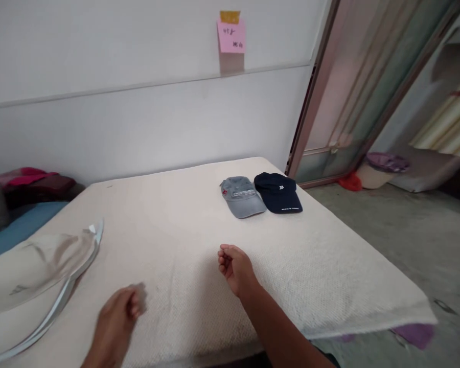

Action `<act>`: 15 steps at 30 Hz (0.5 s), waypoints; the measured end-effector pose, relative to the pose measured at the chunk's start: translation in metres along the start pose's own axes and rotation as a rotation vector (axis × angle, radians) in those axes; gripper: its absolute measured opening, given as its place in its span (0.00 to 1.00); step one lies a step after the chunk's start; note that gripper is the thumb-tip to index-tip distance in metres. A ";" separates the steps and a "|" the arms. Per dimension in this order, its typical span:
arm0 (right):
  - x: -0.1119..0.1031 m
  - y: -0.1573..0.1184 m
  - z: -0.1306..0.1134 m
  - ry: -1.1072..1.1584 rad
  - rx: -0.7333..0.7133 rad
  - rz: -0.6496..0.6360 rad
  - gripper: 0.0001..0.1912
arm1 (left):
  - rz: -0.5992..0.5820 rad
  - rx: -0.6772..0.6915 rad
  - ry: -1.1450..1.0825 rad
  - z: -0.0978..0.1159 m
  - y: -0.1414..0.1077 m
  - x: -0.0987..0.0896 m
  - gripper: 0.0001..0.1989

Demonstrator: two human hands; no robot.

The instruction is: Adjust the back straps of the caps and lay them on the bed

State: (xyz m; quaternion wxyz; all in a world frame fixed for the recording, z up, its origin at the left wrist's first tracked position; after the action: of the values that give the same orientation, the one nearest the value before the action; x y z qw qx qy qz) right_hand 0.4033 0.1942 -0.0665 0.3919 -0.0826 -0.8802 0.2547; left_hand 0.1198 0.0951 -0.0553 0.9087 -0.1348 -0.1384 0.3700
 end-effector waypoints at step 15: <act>-0.038 0.001 -0.076 0.020 -0.286 0.136 0.07 | -0.474 -0.557 -0.209 -0.110 -0.033 0.354 0.14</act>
State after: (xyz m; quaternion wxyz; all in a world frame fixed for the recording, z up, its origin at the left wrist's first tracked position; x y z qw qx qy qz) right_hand 0.4845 0.2107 -0.0487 0.3669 -0.1996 -0.8958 0.1521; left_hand 0.4226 0.3078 -0.0922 0.8785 -0.3026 -0.3531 0.1095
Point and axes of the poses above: each hand's wrist, its own y-axis towards the middle knuckle, its own x-axis out of the palm, z = x × y, the point moved 6 cm from there along y, towards the middle knuckle, and after that the axes turned 5 degrees about z, right-handed, at the moved point
